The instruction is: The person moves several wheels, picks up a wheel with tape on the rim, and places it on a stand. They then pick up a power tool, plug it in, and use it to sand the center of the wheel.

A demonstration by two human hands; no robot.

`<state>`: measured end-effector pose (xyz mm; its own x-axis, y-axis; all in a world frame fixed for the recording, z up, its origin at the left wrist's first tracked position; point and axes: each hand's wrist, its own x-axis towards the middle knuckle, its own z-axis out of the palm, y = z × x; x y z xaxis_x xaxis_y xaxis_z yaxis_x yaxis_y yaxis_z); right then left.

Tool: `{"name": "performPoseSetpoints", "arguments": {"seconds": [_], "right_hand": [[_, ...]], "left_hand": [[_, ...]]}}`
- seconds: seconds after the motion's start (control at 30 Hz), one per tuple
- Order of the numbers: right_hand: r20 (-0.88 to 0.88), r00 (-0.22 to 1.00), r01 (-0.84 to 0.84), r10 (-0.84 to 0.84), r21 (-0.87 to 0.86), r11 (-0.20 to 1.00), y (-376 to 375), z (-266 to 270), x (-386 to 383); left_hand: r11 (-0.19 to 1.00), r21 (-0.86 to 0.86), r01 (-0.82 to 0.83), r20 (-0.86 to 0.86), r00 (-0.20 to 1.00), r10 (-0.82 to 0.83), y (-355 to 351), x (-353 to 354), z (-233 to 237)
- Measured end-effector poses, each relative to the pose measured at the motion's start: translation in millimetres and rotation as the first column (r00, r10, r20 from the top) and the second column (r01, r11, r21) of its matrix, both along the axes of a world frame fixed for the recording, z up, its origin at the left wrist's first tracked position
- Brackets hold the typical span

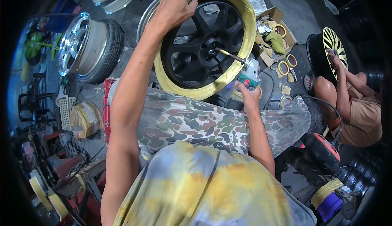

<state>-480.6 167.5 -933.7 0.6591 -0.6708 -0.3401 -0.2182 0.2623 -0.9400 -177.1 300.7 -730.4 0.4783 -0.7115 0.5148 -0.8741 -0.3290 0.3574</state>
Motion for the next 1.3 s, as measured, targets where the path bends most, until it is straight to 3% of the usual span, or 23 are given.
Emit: {"name": "performPoseSetpoints", "arguments": {"seconds": [0.13, 0.4, 0.5, 0.73, 1.03, 1.13, 1.2, 1.3], "right_hand": [[-0.020, 1.000, 0.007, -0.007, -0.026, 1.000, 6, 7, -1], [0.036, 0.999, 0.022, -0.025, 0.092, 0.996, 5, 8, -2], [-0.040, 0.999, 0.007, -0.007, 0.009, 1.000, 7, 7, -4], [0.001, 1.000, 0.008, -0.008, 0.063, 0.998, 5, 11, -4], [-0.062, 0.998, -0.020, 0.019, -0.024, 1.000, 4, 9, -4], [-0.062, 0.997, -0.065, 0.055, -0.180, 0.982, 8, 11, -2], [-0.120, 0.993, -0.038, -0.012, -0.404, 0.914, 3, 16, 4], [-0.074, 0.997, -0.031, -0.011, -0.553, 0.832, -5, 32, 13]], "left_hand": [[1.000, 0.000, -0.005, 0.003, 1.000, 0.005, 2, 0, 0], [1.000, -0.019, 0.012, 0.000, 1.000, -0.012, 1, 5, -4], [1.000, -0.018, 0.014, 0.013, 1.000, -0.014, 1, 5, -4], [1.000, -0.018, 0.006, 0.003, 1.000, -0.006, 1, 3, -5], [1.000, 0.010, -0.009, -0.022, 1.000, 0.010, 0, 1, -3], [1.000, -0.004, -0.003, -0.038, 0.999, 0.003, 0, -4, 1], [1.000, -0.004, 0.001, -0.037, 0.999, -0.001, 0, -7, 2], [0.999, -0.027, 0.018, -0.060, 0.998, -0.020, -5, -10, -1]]}}
